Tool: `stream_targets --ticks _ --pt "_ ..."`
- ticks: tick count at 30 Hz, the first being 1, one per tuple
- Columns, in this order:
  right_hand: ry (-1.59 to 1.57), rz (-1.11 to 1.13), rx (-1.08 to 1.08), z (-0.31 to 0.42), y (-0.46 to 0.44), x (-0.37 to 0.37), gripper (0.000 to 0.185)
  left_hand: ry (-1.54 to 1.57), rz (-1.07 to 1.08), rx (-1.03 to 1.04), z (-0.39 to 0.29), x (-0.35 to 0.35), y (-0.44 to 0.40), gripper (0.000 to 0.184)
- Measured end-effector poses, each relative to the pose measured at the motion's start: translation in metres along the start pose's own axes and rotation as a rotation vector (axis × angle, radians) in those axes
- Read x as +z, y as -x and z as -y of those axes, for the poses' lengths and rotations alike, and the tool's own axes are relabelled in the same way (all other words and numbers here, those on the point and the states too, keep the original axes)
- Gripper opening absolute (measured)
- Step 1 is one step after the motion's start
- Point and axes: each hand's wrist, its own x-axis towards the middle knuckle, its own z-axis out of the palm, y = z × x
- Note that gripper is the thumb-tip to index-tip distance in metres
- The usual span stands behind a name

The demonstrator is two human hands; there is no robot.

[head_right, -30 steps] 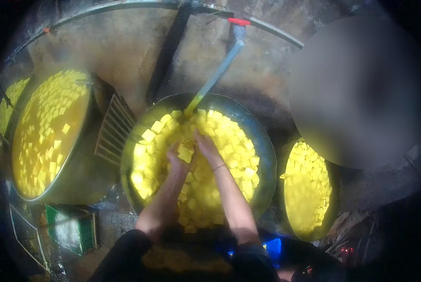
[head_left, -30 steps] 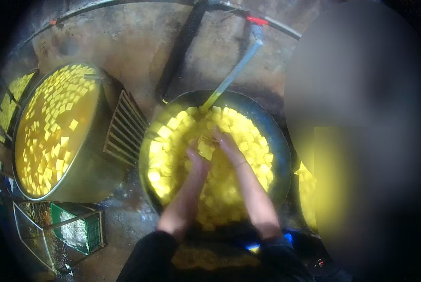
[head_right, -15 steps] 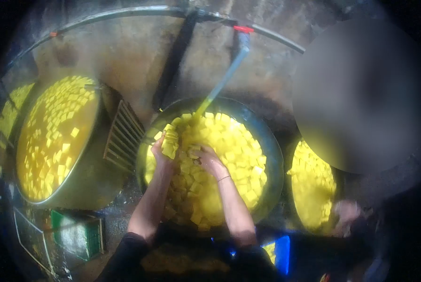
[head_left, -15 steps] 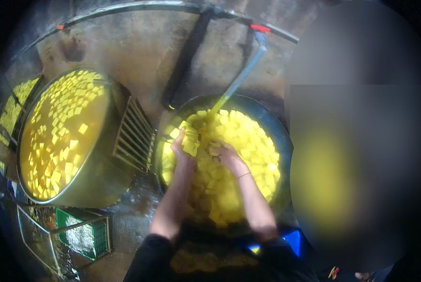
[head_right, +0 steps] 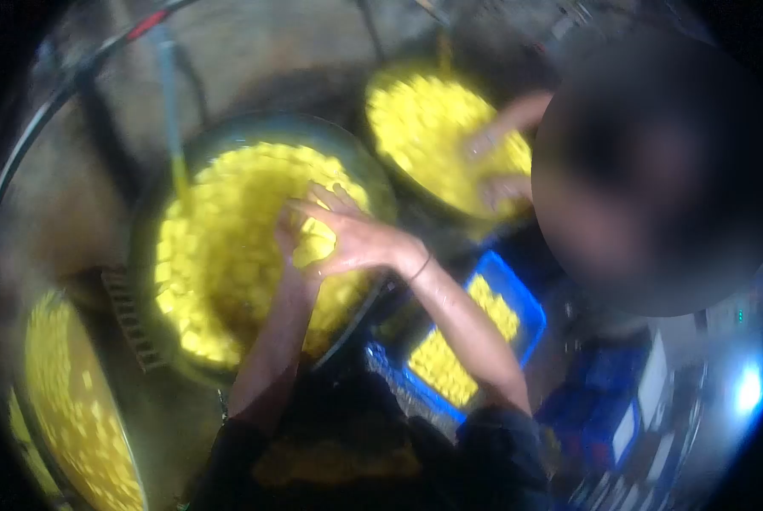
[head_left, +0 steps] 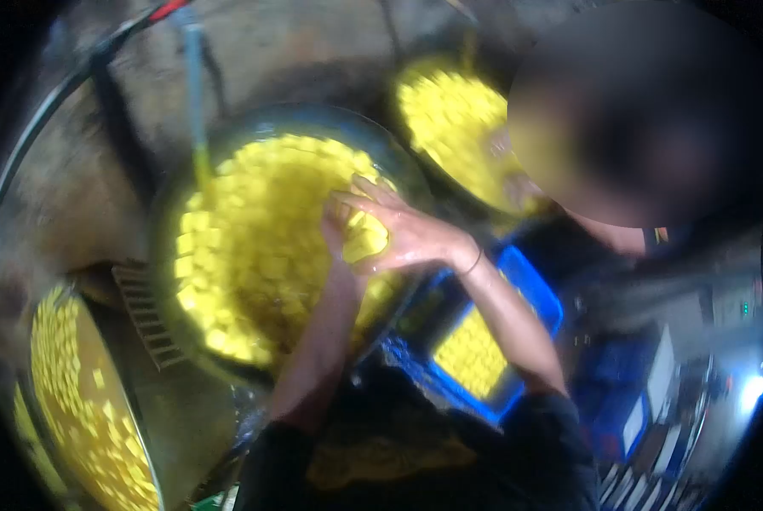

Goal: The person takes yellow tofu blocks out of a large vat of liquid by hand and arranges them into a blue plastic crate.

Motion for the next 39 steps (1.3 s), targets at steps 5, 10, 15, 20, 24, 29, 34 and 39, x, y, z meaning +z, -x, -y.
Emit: stream_targets --ticks 5,10,15,20,24,29,34,39 --pt "-0.332 -0.199 0.142 -0.020 0.151 -0.063 0.072 0.305 -0.053 -0.606 0.021 0.157 0.078 0.066" --pt "-0.835 -0.703 0.844 -0.022 0.348 -0.043 0.050 -0.010 0.088 -0.949 0.206 0.186 0.167 0.085" --pt "-1.217 -0.936 1.319 -0.097 0.511 0.055 0.041 -1.014 0.584 -1.004 0.350 0.062 0.255 0.050" --pt "-0.884 -0.624 1.465 -0.148 0.570 0.185 0.077 -1.392 0.976 -0.186 0.382 -0.061 0.305 0.031" --pt "-0.212 -0.181 1.855 -0.110 0.499 0.211 0.066 -1.379 0.768 -0.185 0.379 -0.050 0.283 0.028" --pt "-0.062 -0.017 1.710 -0.126 0.493 0.262 0.061 -1.266 0.647 -0.294 0.316 0.026 0.235 0.038" --pt "-0.026 0.203 1.505 -0.133 0.509 0.280 0.056 -0.902 0.528 -0.400 0.154 0.091 0.160 0.042" --pt "-0.004 0.674 1.238 -0.122 0.449 0.188 0.051 -0.977 0.358 -0.048 0.005 0.049 0.093 0.026"
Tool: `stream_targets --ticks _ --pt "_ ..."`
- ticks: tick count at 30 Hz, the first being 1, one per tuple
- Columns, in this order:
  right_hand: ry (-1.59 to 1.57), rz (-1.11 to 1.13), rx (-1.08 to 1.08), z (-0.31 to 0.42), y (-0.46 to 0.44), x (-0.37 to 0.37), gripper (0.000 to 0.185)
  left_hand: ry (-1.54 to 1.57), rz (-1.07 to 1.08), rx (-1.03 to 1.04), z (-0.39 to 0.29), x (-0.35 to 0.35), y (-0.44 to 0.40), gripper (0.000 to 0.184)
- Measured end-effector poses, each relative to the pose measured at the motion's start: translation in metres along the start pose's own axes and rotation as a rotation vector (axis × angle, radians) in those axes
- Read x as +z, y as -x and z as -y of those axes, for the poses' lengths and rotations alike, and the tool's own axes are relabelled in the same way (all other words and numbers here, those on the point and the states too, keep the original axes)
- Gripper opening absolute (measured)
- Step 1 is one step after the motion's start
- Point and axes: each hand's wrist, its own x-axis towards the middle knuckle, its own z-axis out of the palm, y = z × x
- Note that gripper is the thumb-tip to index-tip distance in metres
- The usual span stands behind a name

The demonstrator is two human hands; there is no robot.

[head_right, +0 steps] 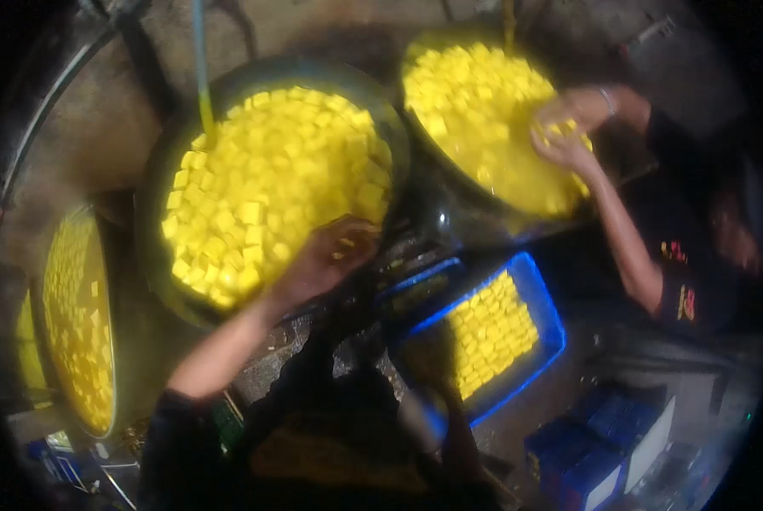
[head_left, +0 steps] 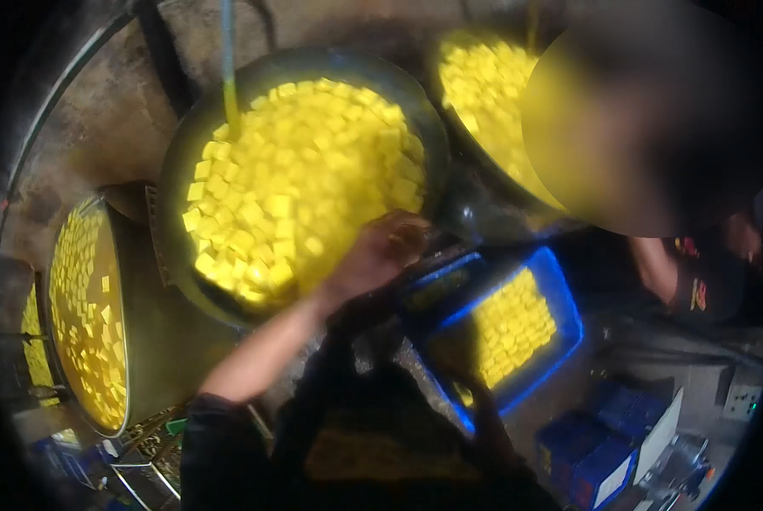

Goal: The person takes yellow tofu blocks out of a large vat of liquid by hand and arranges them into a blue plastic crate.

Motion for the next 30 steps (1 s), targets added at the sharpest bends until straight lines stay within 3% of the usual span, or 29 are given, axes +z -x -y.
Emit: stream_targets --ticks 2,3,4,5,7,9,10,12,16,17,19,24,26,27,29,30 --pt "-0.101 -0.266 -0.123 0.058 0.038 -0.087 0.049 -0.300 -0.040 0.021 0.044 -0.055 0.007 0.025" --pt "-0.277 -0.542 -0.233 0.098 0.057 -0.131 0.048 -0.546 -0.046 0.075 0.080 -0.075 0.016 0.025" --pt "-0.340 -1.052 -0.400 0.125 0.043 -0.152 0.032 -0.793 -0.048 0.127 0.104 -0.087 0.025 0.024" --pt "-0.554 -1.039 -0.621 0.183 0.086 -0.204 0.027 -0.792 -0.054 0.141 0.105 -0.093 0.026 0.024" --pt "-0.549 -0.870 -0.870 0.269 0.115 -0.248 0.023 -1.302 0.623 -0.179 0.105 -0.106 0.021 0.023" --pt "-0.241 -0.694 -1.061 0.338 0.101 -0.267 0.027 -1.033 0.467 -0.181 0.161 -0.112 0.033 0.022" --pt "-0.109 -0.619 -1.129 0.363 0.069 -0.264 0.033 -0.665 0.284 -0.118 0.207 -0.119 0.044 0.021" --pt "0.225 -0.532 -1.001 0.401 -0.016 -0.243 0.040 -0.056 0.144 -0.063 0.270 -0.116 0.053 0.022" --pt "0.471 -0.436 -0.952 0.431 -0.085 -0.219 0.038 -0.723 0.298 -0.110 0.239 -0.116 0.030 0.029" --pt "0.486 -0.435 -0.958 0.437 -0.094 -0.220 0.038 -0.624 0.296 -0.219 0.223 -0.119 0.019 0.027" --pt "0.327 -0.174 -0.540 0.444 -0.107 -0.225 0.036 -0.571 0.181 -0.102 0.210 -0.131 0.025 0.025" --pt "0.462 -0.058 -0.624 0.460 -0.054 -0.290 0.036 -0.391 -0.137 0.196 0.221 -0.164 -0.006 0.033" --pt "0.039 0.032 -0.668 0.472 -0.036 -0.316 0.038 -0.584 -0.181 -0.082 0.183 -0.184 -0.026 0.033" --pt "0.051 0.034 -0.681 0.478 -0.055 -0.324 0.038 -0.597 -0.072 -0.284 0.160 -0.195 -0.037 0.034" --pt "-0.181 -0.255 -0.759 0.496 -0.092 -0.336 0.039 -0.886 0.028 -0.460 0.184 -0.184 -0.054 0.042" --pt "-0.172 -0.247 -0.774 0.515 -0.089 -0.346 0.039 -1.003 0.087 -0.535 0.201 -0.176 -0.060 0.045"
